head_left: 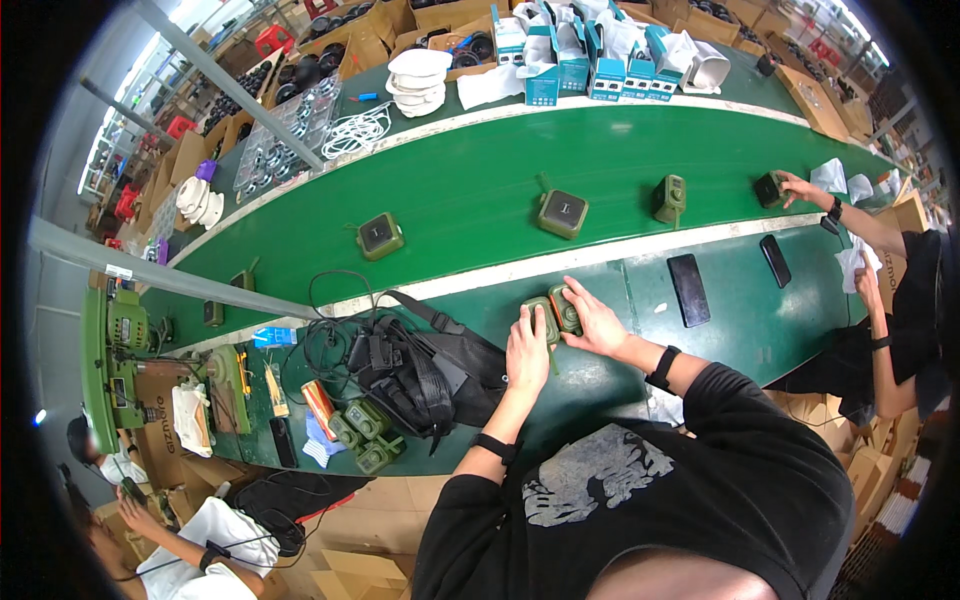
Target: Organizing and inspecting walkie-talkies on a factory conveyor belt.
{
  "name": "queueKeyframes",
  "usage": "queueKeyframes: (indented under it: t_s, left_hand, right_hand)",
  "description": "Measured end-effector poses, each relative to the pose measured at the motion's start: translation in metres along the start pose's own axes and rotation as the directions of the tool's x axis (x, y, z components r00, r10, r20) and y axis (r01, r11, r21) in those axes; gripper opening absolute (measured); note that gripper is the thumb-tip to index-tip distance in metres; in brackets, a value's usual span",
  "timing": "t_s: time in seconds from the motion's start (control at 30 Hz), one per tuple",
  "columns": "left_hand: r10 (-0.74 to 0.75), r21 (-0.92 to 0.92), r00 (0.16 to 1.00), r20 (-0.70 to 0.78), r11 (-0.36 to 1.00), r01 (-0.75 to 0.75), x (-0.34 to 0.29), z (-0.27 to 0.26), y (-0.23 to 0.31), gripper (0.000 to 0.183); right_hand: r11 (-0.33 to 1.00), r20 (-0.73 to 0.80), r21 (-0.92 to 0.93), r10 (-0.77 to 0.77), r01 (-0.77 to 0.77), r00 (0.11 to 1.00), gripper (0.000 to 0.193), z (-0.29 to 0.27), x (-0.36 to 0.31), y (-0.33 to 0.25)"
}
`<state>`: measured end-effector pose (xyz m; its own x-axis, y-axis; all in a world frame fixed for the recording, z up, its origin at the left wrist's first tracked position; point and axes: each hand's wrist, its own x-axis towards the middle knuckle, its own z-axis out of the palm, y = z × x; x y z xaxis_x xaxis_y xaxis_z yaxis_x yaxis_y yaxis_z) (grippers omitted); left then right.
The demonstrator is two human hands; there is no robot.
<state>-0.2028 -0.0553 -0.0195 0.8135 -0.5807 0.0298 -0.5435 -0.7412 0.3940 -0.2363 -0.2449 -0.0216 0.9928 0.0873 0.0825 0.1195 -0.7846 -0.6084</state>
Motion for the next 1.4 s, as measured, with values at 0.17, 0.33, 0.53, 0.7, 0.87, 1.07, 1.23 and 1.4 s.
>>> queueKeyframes:
  t_s: [0.17, 0.33, 0.53, 0.7, 0.87, 1.07, 1.23, 1.4]
  left_hand:
    - [0.006, 0.004, 1.000, -0.002, 1.000, -0.006, 0.000, 0.000, -0.001, 0.084]
    - [0.016, -0.007, 1.000, -0.014, 1.000, -0.016, -0.001, 0.000, -0.004, 0.082]
    - [0.026, 0.038, 0.999, -0.023, 0.999, -0.026, -0.001, 0.004, -0.002, 0.083]
    - [0.031, 0.097, 0.999, -0.043, 0.995, -0.026, 0.010, 0.008, -0.008, 0.085]
    - [-0.011, 0.184, 1.000, -0.027, 0.983, 0.016, 0.026, 0.009, -0.008, 0.088]
    - [-0.002, 0.173, 1.000, -0.025, 0.985, 0.007, 0.029, 0.008, -0.003, 0.090]
    - [0.002, 0.156, 1.000, -0.021, 0.988, 0.001, 0.027, 0.009, -0.007, 0.089]
    - [0.010, 0.093, 0.998, -0.063, 0.996, -0.004, 0.028, 0.007, -0.006, 0.088]
  right_hand:
    - [0.999, -0.021, 0.042, -0.015, 0.016, 1.000, 0.085, 0.001, 0.000, 0.005]
    - [0.994, -0.126, 0.009, -0.109, 0.112, 0.986, 0.089, -0.018, 0.010, 0.029]
    - [0.996, -0.495, -0.016, 0.067, -0.086, 0.866, 0.085, -0.090, 0.076, 0.109]
    - [0.952, -0.461, 0.026, 0.282, -0.305, 0.841, 0.085, -0.102, 0.114, 0.178]
    - [0.803, -0.526, -0.521, -0.036, -0.288, 0.850, 0.069, -0.096, 0.132, 0.155]
    - [0.898, -0.213, -0.344, 0.210, -0.274, 0.954, 0.100, -0.062, 0.161, 0.143]
    - [0.840, -0.008, -0.351, 0.439, -0.413, 0.899, 0.112, -0.070, 0.161, 0.126]
    - [0.925, -0.018, -0.320, 0.211, -0.206, 0.977, 0.107, -0.063, 0.126, 0.099]
